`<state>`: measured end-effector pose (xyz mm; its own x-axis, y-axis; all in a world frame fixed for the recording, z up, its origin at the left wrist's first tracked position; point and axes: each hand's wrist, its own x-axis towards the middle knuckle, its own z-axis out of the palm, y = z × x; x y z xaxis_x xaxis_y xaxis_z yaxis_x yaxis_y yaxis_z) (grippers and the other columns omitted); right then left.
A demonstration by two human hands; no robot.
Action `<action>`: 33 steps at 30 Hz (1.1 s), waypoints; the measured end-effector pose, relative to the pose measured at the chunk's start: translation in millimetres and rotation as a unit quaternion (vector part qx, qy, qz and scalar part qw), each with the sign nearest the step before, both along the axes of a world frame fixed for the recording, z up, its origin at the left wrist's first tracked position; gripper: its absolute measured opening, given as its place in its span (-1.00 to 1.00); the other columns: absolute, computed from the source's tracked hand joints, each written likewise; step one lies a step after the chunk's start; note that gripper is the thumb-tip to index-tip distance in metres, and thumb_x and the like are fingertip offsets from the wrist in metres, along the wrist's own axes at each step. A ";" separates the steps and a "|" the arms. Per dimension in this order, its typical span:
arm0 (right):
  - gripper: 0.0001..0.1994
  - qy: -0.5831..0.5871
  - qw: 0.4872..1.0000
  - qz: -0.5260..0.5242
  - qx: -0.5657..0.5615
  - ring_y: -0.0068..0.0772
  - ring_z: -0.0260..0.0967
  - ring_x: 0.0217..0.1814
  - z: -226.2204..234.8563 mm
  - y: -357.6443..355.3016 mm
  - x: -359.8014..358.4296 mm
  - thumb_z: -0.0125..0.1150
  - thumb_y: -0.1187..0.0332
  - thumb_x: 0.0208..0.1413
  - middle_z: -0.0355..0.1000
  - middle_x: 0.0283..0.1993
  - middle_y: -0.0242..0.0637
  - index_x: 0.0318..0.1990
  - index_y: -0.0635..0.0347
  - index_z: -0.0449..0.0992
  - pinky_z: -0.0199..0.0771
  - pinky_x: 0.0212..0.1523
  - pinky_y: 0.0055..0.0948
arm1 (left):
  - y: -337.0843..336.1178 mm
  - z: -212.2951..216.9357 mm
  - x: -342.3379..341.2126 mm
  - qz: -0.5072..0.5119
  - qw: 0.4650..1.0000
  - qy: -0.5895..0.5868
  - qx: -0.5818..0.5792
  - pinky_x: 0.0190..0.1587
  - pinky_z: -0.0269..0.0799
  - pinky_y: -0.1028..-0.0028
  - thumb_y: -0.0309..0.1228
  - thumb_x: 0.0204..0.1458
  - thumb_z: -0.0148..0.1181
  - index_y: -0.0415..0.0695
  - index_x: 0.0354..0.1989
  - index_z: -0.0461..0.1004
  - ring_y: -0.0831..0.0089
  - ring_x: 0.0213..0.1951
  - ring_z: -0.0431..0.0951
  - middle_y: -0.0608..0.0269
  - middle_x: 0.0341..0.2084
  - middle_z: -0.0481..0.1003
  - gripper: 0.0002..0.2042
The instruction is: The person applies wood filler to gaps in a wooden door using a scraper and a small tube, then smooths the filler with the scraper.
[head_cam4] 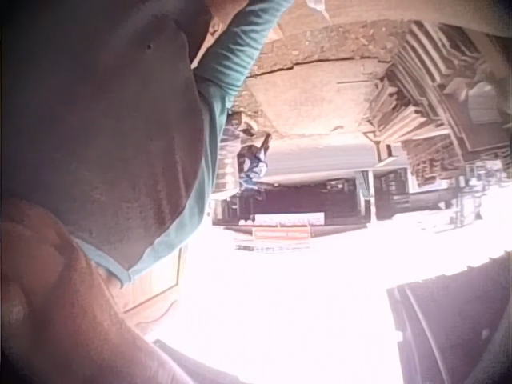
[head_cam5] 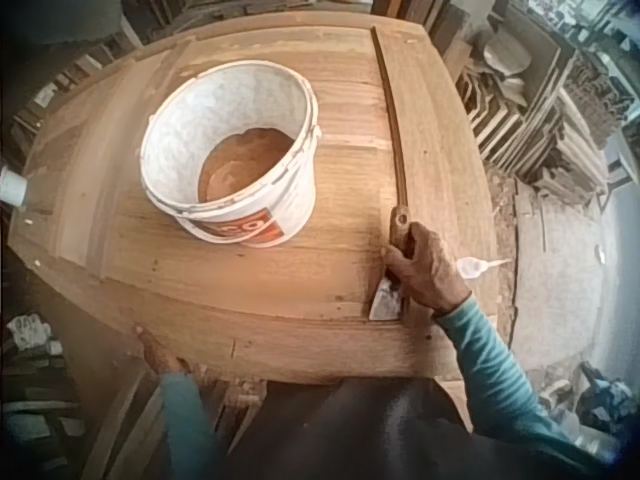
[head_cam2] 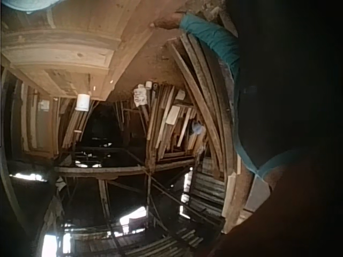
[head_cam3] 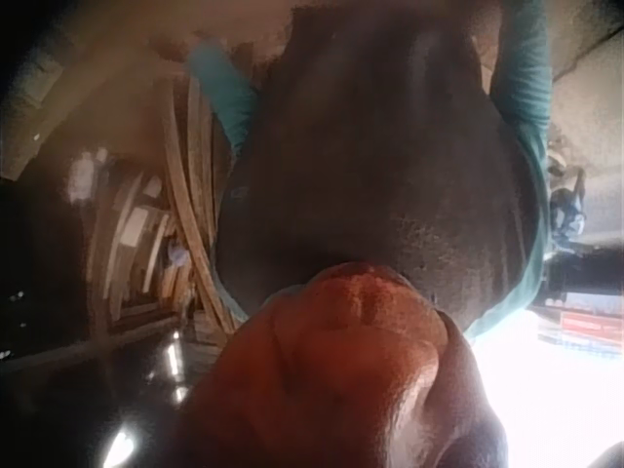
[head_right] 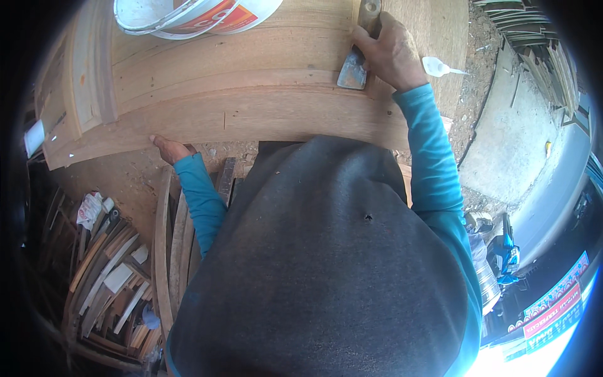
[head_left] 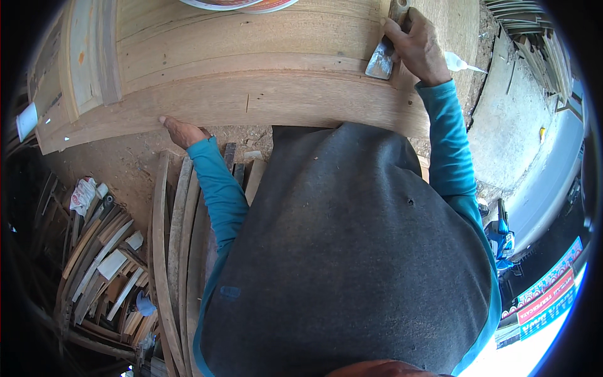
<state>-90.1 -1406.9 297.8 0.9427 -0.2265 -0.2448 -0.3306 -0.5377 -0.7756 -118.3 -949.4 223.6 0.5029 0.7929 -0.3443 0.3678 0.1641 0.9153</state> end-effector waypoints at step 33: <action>-0.60 -0.072 0.997 0.006 -0.037 -0.28 0.53 -0.51 -13.0 -3.0 -3.8 0.36 0.17 0.13 0.51 -0.47 -0.03 -0.30 0.44 0.43 0.54 -0.46 -0.27 | 0.6 -3.1 -2.0 -0.005 1.000 0.007 0.022 0.03 0.60 0.14 0.23 0.29 -0.07 -0.38 0.33 0.25 0.03 0.08 0.54 -0.13 0.20 0.41 -0.19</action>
<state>-93.9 -1409.9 284.8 0.9696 -0.2274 -0.0905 -0.2125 -0.5989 -0.7721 -120.3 -948.8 220.5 0.5063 0.8024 -0.3160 0.3828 0.1192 0.9161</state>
